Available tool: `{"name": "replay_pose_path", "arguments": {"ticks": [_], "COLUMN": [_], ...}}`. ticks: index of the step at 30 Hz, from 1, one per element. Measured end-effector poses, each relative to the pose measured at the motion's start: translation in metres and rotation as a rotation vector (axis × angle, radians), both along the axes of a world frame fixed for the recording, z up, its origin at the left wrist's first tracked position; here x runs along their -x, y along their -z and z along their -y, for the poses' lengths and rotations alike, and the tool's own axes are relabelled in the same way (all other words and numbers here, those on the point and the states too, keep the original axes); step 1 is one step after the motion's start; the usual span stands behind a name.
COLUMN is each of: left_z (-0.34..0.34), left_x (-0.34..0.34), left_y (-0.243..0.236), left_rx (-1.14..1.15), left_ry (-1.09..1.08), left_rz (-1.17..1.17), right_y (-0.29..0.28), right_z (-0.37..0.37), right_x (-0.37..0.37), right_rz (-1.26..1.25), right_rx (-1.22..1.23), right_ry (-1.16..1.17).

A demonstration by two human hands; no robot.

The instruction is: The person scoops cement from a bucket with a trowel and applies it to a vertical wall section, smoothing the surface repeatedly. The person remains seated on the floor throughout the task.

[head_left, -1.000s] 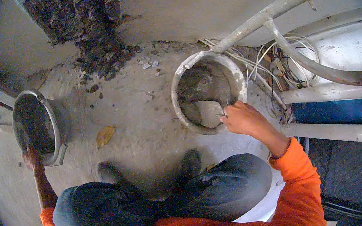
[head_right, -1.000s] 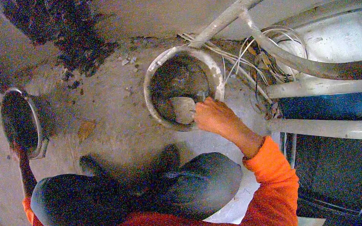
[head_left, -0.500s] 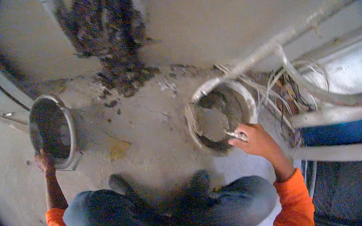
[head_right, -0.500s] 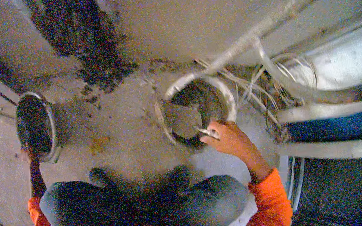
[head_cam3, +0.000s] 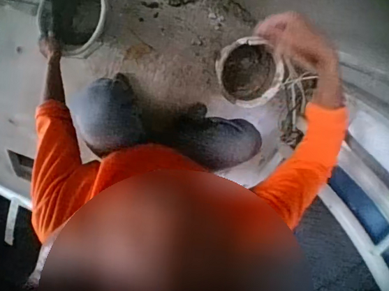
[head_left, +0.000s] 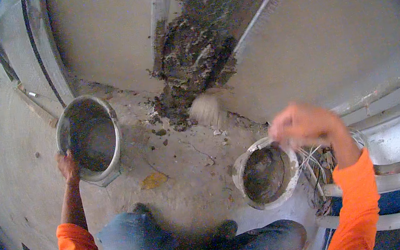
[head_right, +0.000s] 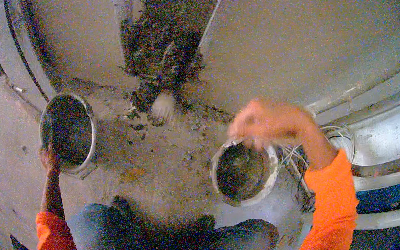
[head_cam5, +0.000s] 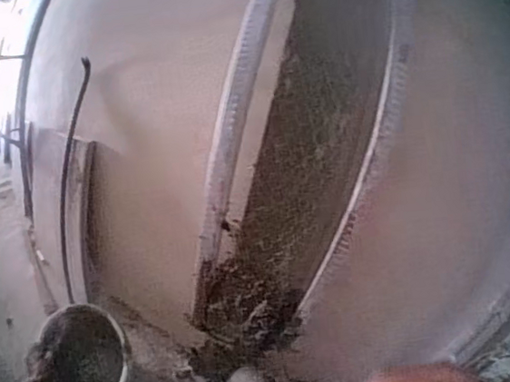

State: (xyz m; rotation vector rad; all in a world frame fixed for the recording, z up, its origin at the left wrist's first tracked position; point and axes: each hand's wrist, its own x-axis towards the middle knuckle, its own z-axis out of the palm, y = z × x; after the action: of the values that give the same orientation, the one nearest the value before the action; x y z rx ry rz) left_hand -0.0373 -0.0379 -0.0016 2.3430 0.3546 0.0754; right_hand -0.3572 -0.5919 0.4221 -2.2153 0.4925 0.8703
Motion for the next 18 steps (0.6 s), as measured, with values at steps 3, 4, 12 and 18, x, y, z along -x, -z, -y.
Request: {"name": "replay_pose_path", "arguments": {"ticks": [3,4,12,18], "left_z": [0.007,0.01,0.023,0.024], "left_x": [0.005,0.009,0.012,0.017], "left_y": [-0.009,-0.011,-0.028,-0.033], "left_rx": [-0.119,-0.134,-0.065,-0.028], "left_ry": [0.019,0.003,-0.036,-0.007], "left_rz": [0.021,0.009,-0.071,-0.01], "right_y": [-0.053,-0.066,0.042,0.124], "right_z": [0.002,0.0,0.022,0.022], "right_x": [-0.025,-0.023,-0.017,-0.016], "right_rz": [0.293,0.3,0.557,0.261], "right_rx": [0.254,0.393,0.626,0.556], "right_ry": [0.206,0.334,-0.228,-0.237]}}
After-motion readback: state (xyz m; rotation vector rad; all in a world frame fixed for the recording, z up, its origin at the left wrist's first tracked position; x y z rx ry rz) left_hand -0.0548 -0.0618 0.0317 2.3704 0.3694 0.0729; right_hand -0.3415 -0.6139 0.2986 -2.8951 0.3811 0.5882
